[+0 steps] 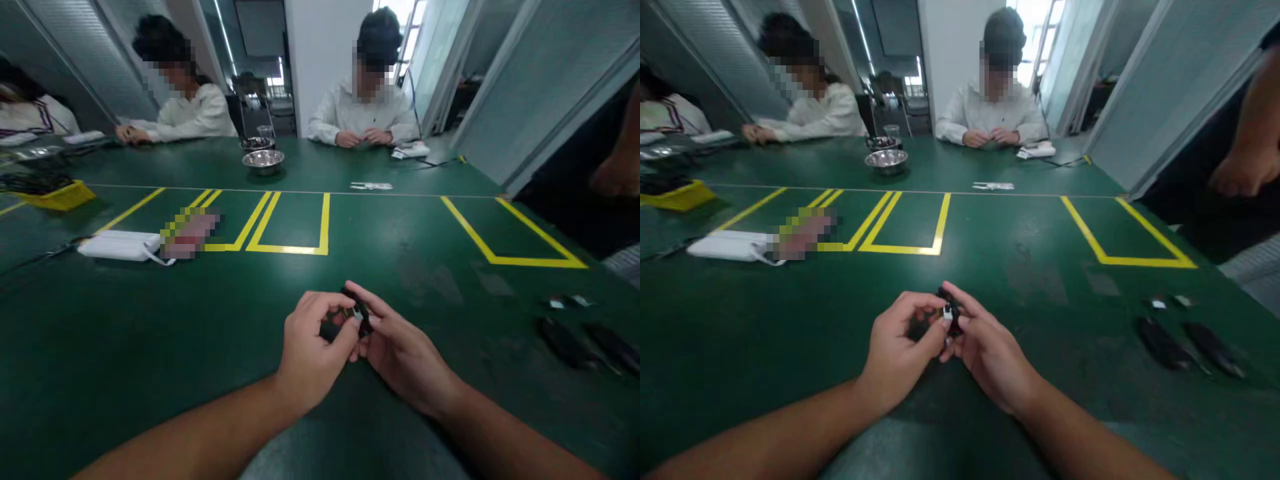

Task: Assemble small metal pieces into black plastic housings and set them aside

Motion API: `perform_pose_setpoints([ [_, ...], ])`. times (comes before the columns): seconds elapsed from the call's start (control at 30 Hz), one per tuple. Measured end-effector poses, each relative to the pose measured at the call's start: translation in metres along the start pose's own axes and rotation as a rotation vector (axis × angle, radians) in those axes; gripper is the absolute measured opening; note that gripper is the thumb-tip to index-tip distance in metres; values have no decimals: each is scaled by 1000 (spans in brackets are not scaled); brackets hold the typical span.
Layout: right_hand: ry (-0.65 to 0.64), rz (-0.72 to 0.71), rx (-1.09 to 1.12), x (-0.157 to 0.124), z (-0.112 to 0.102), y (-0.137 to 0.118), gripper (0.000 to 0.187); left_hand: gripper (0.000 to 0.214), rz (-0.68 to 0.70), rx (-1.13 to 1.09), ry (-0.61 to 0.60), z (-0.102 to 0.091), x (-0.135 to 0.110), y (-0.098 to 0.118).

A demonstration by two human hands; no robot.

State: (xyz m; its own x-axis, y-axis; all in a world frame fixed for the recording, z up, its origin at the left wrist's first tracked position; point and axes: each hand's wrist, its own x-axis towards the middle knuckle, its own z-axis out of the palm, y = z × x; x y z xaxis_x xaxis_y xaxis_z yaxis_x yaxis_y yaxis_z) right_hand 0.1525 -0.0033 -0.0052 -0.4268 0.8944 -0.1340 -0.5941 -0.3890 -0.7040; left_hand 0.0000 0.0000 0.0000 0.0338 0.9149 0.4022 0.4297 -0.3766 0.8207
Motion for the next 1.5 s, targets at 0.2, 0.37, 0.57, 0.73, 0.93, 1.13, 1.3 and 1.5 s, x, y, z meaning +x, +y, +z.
perform_pose_setpoints([
  [0.2,1,-9,-21,-2,3,0,47,14,8,12,28,-1,-1,3],
  [0.37,-3,-11,-27,-2,2,1,46,13,49,33,40,-1,-1,4],
  [0.57,-23,-12,-29,-1,3,0,45,13,45,17,53,-1,-1,3],
  [0.73,-50,-5,-36,-2,3,-1,44,12,4,-13,55,0,-1,2],
  [0.93,-44,-7,-23,-1,4,-1,44,10,2,8,42,-2,2,3],
  [1.13,-23,-7,-8,-1,3,-1,43,12,44,-31,24,-3,5,4],
  [1.3,-10,3,-23,-1,1,0,46,10,7,-59,12,-3,4,2],
  [1.5,-14,20,-58,-1,3,-1,47,10,-75,-84,-8,-1,3,-1],
])
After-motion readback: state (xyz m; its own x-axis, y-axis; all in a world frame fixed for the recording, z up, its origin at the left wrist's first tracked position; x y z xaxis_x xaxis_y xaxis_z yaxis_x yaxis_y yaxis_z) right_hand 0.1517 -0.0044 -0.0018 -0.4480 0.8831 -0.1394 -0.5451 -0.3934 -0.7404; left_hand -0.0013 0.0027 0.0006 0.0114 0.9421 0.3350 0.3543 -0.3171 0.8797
